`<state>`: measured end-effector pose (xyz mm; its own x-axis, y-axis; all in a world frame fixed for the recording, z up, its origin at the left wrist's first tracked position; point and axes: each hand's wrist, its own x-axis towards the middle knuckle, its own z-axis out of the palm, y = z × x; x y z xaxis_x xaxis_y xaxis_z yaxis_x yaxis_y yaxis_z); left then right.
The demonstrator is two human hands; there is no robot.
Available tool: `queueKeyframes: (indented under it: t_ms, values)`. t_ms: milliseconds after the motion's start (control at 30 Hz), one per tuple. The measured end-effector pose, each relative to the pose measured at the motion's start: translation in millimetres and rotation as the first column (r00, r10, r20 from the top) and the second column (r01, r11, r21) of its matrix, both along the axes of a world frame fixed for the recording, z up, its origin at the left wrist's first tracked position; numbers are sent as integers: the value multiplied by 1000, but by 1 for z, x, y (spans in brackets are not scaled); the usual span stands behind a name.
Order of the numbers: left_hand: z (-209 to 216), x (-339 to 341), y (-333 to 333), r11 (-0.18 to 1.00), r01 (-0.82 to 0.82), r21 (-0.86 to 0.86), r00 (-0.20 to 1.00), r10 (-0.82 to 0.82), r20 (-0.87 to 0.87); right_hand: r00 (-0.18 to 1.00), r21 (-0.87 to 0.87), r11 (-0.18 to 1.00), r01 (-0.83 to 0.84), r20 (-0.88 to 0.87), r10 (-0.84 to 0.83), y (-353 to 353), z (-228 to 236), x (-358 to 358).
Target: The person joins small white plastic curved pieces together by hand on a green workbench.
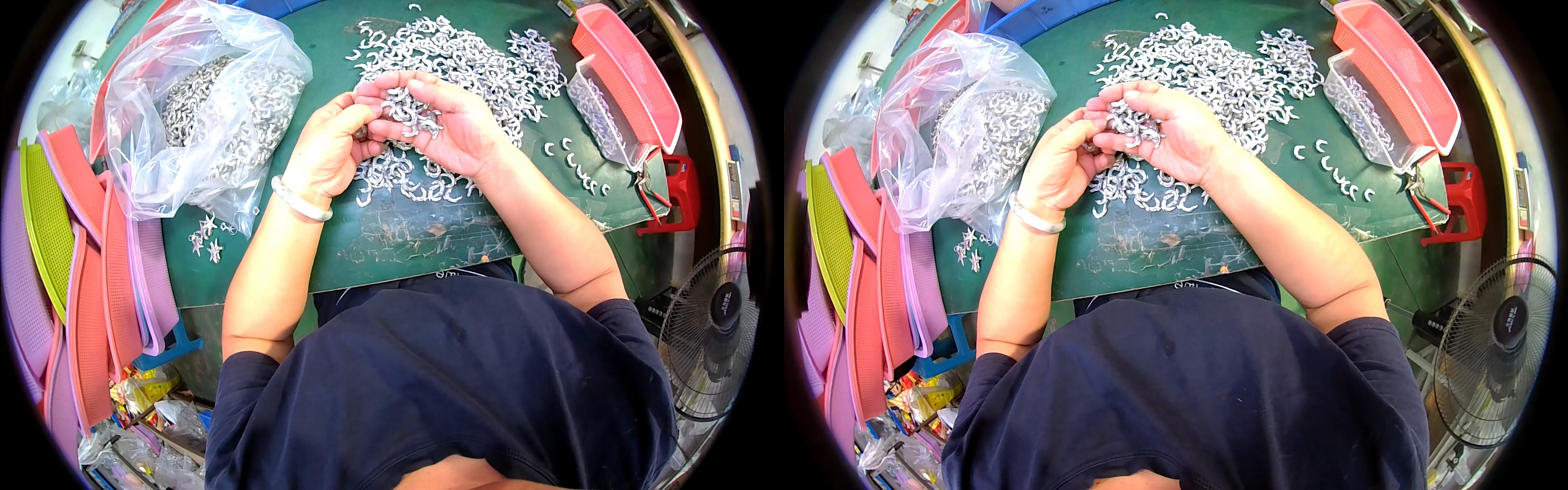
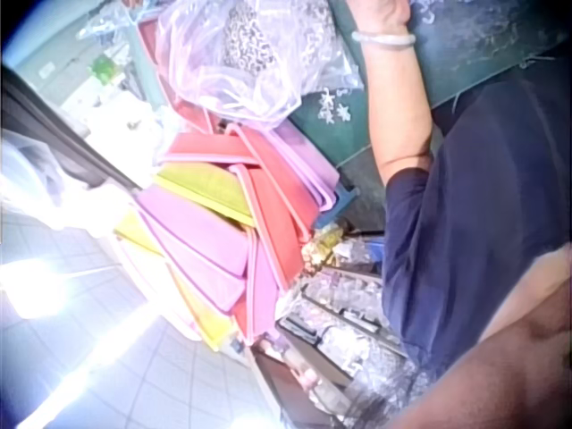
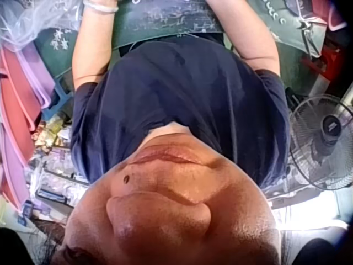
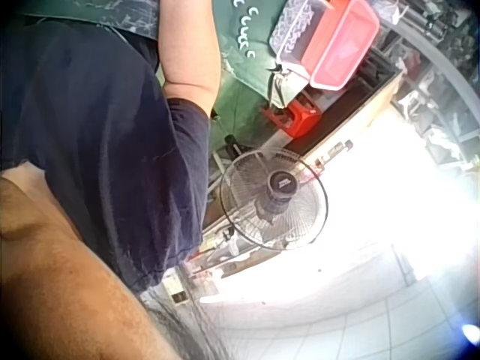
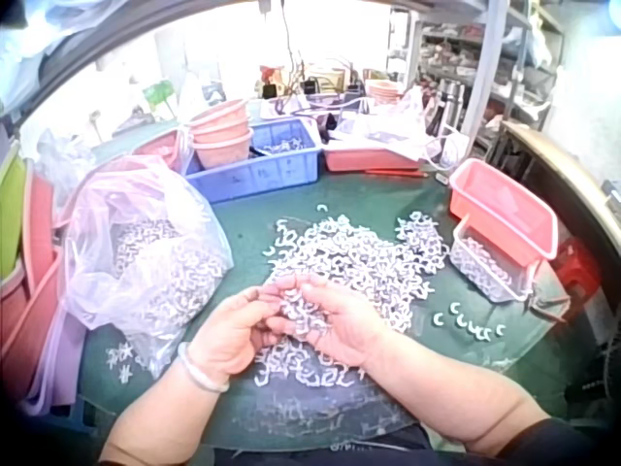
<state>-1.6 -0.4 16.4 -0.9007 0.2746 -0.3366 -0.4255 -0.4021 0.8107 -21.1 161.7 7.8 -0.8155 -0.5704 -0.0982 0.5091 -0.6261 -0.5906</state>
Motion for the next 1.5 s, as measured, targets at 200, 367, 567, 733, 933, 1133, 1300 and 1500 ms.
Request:
queueKeyframes:
  t_ms: [200,367,567,733,933,1133,1300,1500]
  values:
    - [-7,-3,0,998,-16,63,999,14,37,998,47,999,-12,-63,15,1,-2,-1]
    - [-7,-1,1,990,-51,132,995,39,94,998,51,999,6,-64,-3,-1,0,0]
    - [-15,-7,-4,911,-40,409,998,15,65,999,-46,998,39,8,-39,2,2,-3]
    - [-13,-12,-5,903,-155,400,987,126,99,997,-53,997,56,47,-54,2,8,0]
    - [6,-3,6,960,-254,-117,929,208,-306,998,-13,1000,10,59,-9,3,2,-2]
    - [0,-7,-1,619,-451,-643,671,-241,-701,998,80,996,24,55,-28,2,2,0]
    - [-2,-9,-2,618,-462,-636,611,-298,-734,998,74,997,14,62,-19,1,0,1]
    - [-4,-8,0,729,-342,-592,675,-247,-695,998,71,997,-1,62,-3,3,-2,-1]
